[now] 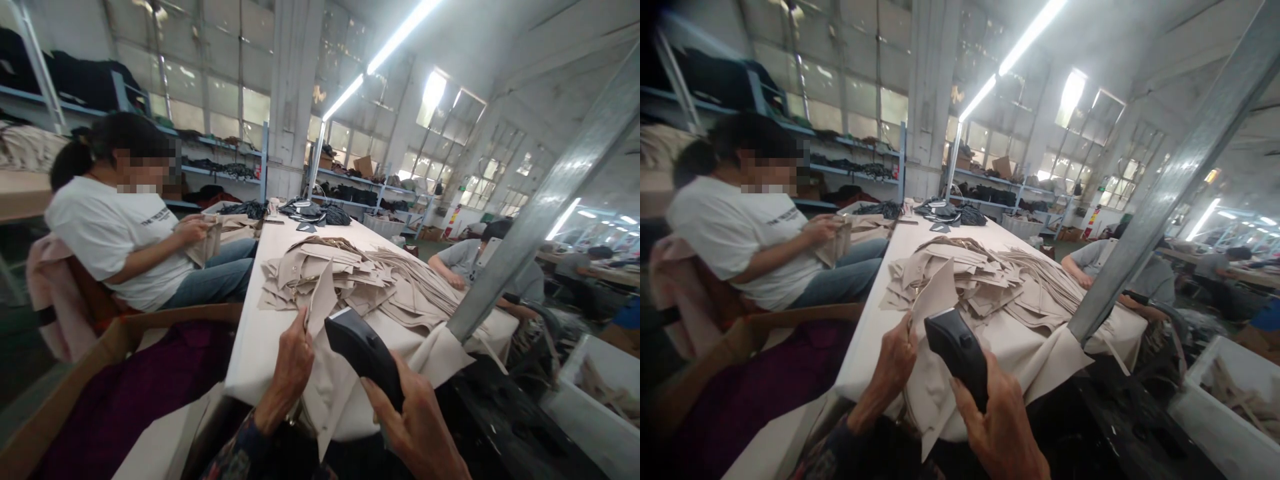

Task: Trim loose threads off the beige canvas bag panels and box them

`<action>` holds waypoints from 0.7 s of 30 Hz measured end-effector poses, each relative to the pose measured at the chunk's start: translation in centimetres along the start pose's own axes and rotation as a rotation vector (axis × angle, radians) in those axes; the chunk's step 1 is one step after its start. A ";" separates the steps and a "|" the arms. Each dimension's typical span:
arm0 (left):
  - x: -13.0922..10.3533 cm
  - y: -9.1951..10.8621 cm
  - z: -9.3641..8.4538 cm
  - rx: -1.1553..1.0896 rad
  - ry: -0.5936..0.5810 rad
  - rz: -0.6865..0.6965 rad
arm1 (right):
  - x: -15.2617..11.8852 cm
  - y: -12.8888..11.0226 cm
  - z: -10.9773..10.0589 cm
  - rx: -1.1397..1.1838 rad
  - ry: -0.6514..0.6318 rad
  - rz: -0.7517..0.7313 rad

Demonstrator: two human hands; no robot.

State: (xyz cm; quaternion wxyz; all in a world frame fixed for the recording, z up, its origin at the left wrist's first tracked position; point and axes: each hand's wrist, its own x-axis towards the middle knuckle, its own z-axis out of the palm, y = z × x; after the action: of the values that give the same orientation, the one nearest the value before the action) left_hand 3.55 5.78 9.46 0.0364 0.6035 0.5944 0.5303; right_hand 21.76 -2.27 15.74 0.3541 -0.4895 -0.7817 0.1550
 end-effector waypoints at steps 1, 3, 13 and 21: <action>-0.5 0.1 -0.3 -0.033 0.011 0.011 | -0.2 -0.4 0.1 0.001 -0.009 -0.016; -1.8 0.4 -0.9 -0.098 -0.015 0.045 | -0.6 -1.1 0.5 -0.005 -0.034 -0.052; -6.8 0.9 -2.5 -0.174 -0.013 -0.074 | -0.6 -3.2 0.5 -0.012 0.009 -0.053; -6.2 -0.3 -4.8 -0.570 -0.188 -0.387 | -2.0 -1.9 -0.5 0.034 -0.066 -0.013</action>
State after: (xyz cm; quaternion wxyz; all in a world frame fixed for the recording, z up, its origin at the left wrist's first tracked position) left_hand 1.69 -1.62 7.67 0.3576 0.4914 0.5200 0.6002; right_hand 21.45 -4.96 16.43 0.3373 -0.4729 -0.7934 0.1822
